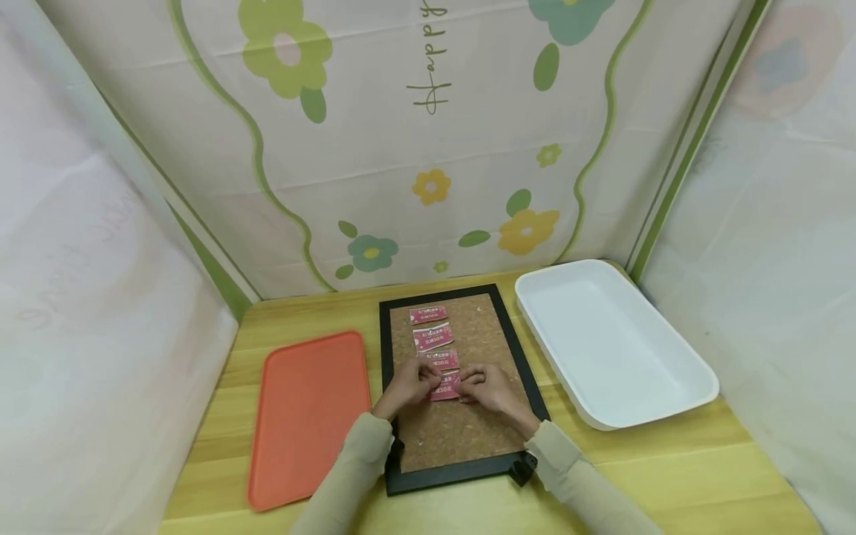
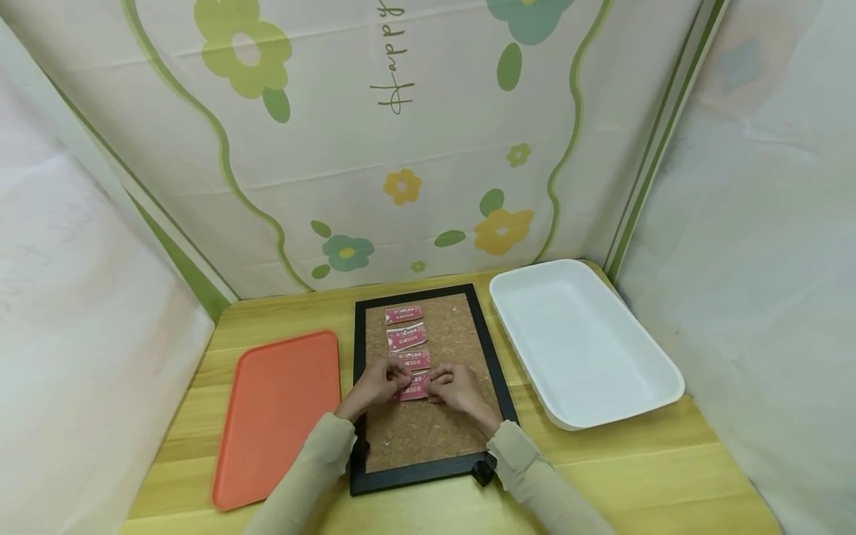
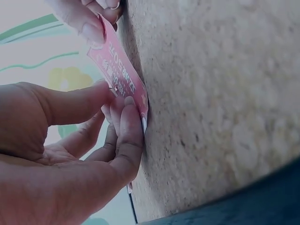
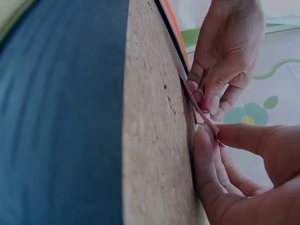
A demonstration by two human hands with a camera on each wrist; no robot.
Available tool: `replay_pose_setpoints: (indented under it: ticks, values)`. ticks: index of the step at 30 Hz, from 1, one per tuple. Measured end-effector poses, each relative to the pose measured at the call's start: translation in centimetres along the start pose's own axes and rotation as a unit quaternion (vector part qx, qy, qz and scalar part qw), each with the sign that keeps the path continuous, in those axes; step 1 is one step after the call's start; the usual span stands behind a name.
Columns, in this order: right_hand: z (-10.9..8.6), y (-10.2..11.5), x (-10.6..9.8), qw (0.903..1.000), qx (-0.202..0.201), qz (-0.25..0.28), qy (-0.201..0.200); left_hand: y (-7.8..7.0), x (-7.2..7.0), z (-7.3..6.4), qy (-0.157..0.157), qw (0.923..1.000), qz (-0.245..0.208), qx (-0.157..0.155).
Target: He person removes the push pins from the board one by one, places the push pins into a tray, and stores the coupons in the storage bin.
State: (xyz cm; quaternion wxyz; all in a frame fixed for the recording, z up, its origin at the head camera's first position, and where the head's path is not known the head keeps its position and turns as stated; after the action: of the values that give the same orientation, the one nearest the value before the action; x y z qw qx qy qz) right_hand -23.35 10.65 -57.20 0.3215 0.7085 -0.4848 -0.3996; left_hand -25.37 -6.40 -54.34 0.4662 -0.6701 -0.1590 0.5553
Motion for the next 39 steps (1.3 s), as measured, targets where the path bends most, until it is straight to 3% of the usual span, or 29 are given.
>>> replay_pose_setpoints:
  ticks: [5, 11, 16, 23, 32, 39]
  values:
    - [0.1, 0.2, -0.4, 0.9999, 0.008, -0.007, 0.003, -0.3, -0.2, -0.3, -0.014, 0.9998, -0.015, -0.005]
    - [0.1, 1.3, -1.6, 0.9996, -0.008, -0.026, -0.003, -0.6, -1.4, -0.8, -0.071, 0.9969, -0.033, -0.002]
    - [0.0, 2.4, -3.1, 0.9979, -0.029, -0.056, -0.009, -0.5, -2.7, -1.1, -0.100, 0.9939, -0.042, 0.021]
    - [0.0, 3.8, -5.8, 0.9975, -0.038, -0.052, -0.028, 0.3, -4.3, -1.1, -0.111, 0.9921, -0.044, 0.037]
    - [0.3, 5.6, -10.0, 0.9938, -0.059, -0.077, -0.055, 1.0, -5.7, -2.0, -0.126, 0.9900, -0.058, 0.028]
    - [0.7, 7.0, -12.9, 0.9917, -0.064, -0.082, -0.076, 2.9, -7.2, -3.1, -0.140, 0.9895, -0.035, 0.011]
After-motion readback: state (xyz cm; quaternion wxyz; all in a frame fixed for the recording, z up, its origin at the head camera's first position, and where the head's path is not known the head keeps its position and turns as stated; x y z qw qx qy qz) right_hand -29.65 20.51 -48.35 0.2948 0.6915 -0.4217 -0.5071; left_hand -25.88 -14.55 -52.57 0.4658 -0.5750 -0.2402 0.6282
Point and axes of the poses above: each hand's wrist, its own z-axis towards the middle knuckle, its own x-axis out of the palm, y = z × x, the point moved 7 cm from there along z, towards the middle knuckle, and after that the axes turned 15 degrees about x, right-handed, at the moved point
